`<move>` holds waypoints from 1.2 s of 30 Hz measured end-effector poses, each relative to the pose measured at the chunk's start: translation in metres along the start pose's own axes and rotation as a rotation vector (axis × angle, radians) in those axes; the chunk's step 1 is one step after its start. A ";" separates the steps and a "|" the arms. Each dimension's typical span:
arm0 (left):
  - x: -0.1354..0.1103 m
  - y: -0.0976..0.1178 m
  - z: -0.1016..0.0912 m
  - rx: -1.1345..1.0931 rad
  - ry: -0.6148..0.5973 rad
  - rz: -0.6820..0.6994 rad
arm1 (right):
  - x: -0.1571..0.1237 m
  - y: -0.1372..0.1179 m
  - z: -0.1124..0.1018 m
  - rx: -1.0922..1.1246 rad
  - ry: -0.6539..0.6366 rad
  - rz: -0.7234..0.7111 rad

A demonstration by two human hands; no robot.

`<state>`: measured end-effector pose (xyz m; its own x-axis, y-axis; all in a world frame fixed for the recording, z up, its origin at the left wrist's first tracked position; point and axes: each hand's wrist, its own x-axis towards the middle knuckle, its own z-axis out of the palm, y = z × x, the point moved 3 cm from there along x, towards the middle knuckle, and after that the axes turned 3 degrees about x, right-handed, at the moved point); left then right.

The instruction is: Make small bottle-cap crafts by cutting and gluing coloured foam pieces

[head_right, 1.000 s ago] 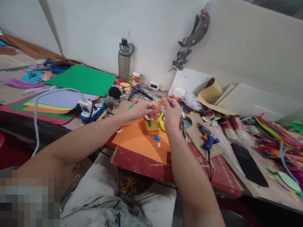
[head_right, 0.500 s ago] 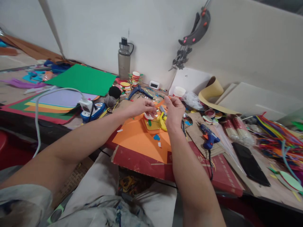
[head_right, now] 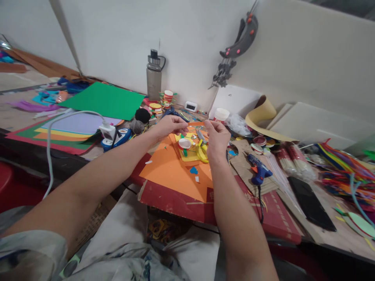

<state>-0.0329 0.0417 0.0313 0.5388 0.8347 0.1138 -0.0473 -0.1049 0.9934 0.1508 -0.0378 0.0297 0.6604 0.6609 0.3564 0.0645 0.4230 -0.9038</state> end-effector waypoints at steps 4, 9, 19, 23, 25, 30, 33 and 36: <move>-0.001 0.005 -0.005 -0.226 0.090 -0.048 | -0.001 -0.001 0.001 -0.036 -0.022 0.000; 0.001 0.006 -0.011 -0.495 0.149 -0.072 | -0.006 0.000 0.007 -0.060 -0.131 0.068; 0.007 0.001 -0.016 -0.595 0.260 -0.066 | -0.019 -0.001 0.015 -0.063 -0.211 0.075; 0.004 0.005 -0.013 -0.583 0.282 -0.072 | -0.018 -0.001 0.015 -0.047 -0.221 0.093; 0.002 0.006 -0.008 -0.564 0.226 -0.077 | -0.016 -0.001 0.015 -0.013 -0.205 0.103; -0.003 0.004 0.009 -0.461 -0.003 -0.112 | -0.015 0.001 0.014 0.067 -0.135 0.099; -0.003 0.001 0.010 -0.405 0.044 -0.074 | -0.018 0.004 0.017 0.053 -0.151 0.084; -0.001 0.000 0.007 -0.387 0.096 -0.039 | -0.020 0.005 0.019 0.005 -0.199 0.067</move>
<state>-0.0273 0.0368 0.0310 0.4666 0.8825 0.0588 -0.3514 0.1240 0.9280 0.1241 -0.0372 0.0220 0.5019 0.7970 0.3360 0.0214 0.3769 -0.9260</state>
